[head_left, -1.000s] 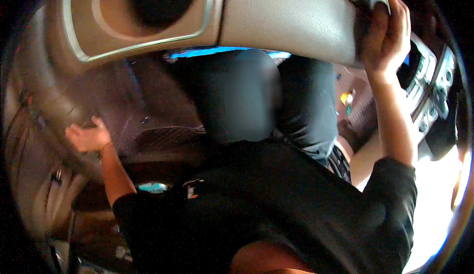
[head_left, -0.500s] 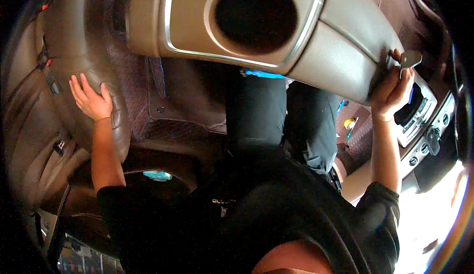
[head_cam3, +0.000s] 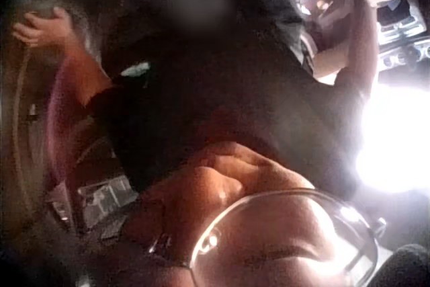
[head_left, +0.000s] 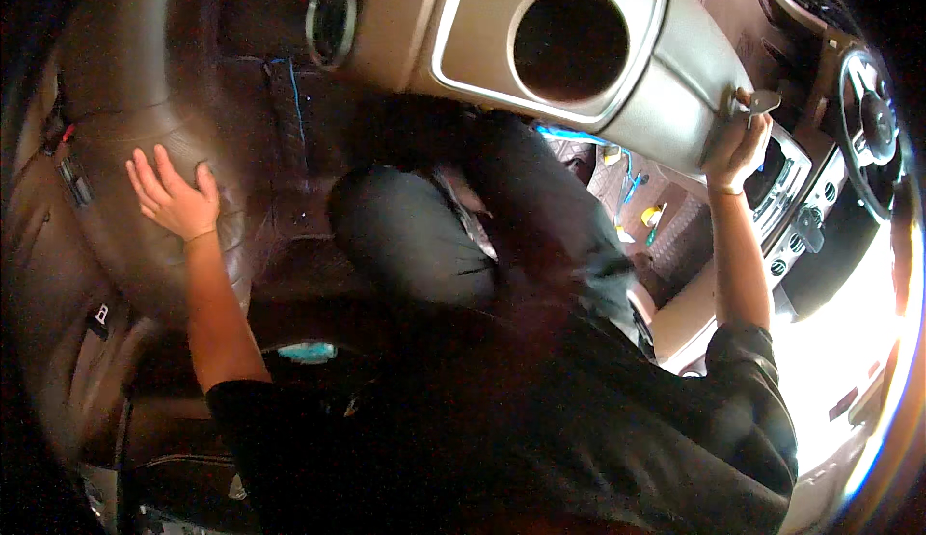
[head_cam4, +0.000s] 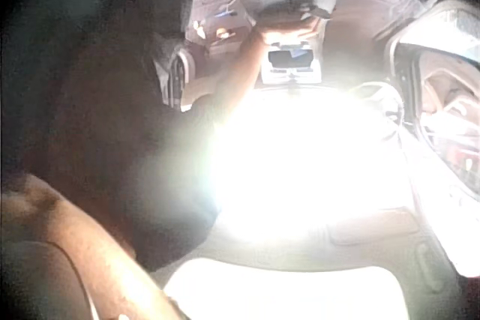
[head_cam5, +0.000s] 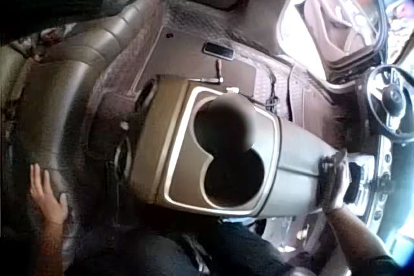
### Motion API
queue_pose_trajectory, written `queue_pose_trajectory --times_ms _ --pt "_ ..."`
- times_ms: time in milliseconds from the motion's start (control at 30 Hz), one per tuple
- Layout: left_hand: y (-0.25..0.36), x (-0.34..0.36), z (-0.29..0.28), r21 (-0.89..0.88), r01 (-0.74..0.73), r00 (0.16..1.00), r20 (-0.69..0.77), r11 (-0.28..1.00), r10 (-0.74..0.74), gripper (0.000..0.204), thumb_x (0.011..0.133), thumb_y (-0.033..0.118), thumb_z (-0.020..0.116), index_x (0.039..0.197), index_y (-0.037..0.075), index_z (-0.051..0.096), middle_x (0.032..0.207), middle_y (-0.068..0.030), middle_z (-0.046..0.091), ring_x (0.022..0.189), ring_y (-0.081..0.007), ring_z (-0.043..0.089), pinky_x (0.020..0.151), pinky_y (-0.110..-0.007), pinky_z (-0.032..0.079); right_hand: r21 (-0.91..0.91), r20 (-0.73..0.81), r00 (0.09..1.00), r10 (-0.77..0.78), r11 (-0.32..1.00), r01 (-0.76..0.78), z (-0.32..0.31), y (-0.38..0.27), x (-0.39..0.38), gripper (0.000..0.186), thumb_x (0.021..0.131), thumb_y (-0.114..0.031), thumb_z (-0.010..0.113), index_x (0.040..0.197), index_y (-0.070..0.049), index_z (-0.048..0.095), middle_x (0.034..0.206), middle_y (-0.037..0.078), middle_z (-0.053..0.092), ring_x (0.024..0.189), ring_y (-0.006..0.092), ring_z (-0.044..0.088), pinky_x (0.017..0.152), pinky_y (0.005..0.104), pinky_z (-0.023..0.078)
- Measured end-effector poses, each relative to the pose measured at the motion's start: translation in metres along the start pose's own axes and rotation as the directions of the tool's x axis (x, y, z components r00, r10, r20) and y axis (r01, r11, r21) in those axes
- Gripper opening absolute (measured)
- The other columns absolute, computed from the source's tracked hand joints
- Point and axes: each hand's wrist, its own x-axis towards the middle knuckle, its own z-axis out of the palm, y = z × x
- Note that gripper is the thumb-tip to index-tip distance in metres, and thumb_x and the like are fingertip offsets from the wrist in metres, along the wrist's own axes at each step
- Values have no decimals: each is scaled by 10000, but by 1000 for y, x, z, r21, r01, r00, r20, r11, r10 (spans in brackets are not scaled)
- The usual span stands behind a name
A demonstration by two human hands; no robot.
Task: The person uses a pry tool to detach and then press back into place the leather trim on the side of a car's center console.
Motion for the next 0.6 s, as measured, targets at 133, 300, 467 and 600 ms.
queue_pose_trajectory --times_ms 133,300,467,600 --pt "5 12 -8 48 -11 996 -89 999 15 625 898 411 628 1459 183 475 1555 -75 391 1404 -318 402 1082 -493 389 167 -59 982 179 972 -167 1 -7 7 269 1022 -133 485 1242 -44 613 1118 123 690 946 248 651 888 349 509" --pt "35 17 -39 189 120 967 201 974 -158 613 946 451 595 1488 208 443 1575 -79 366 1406 -321 396 1117 -460 380 -11 -162 969 187 981 -192 7 -1 0 285 1011 -270 532 1257 -170 634 1087 148 705 960 337 692 863 405 528" --pt "115 31 -48 -406 370 928 106 836 -358 589 914 427 673 1362 62 556 1378 -227 543 1288 -375 498 1085 -451 393 145 -200 973 116 986 -88 -25 -44 17 232 955 -108 551 1168 -73 637 993 180 674 931 377 659 809 424 518" --pt "239 50 -108 -797 415 880 474 438 30 420 952 300 672 1300 70 625 1219 -87 688 1107 -173 637 981 -322 477 114 -229 966 117 989 -93 -26 -35 7 244 958 -123 544 1181 -93 638 1005 174 678 951 381 654 821 434 519"
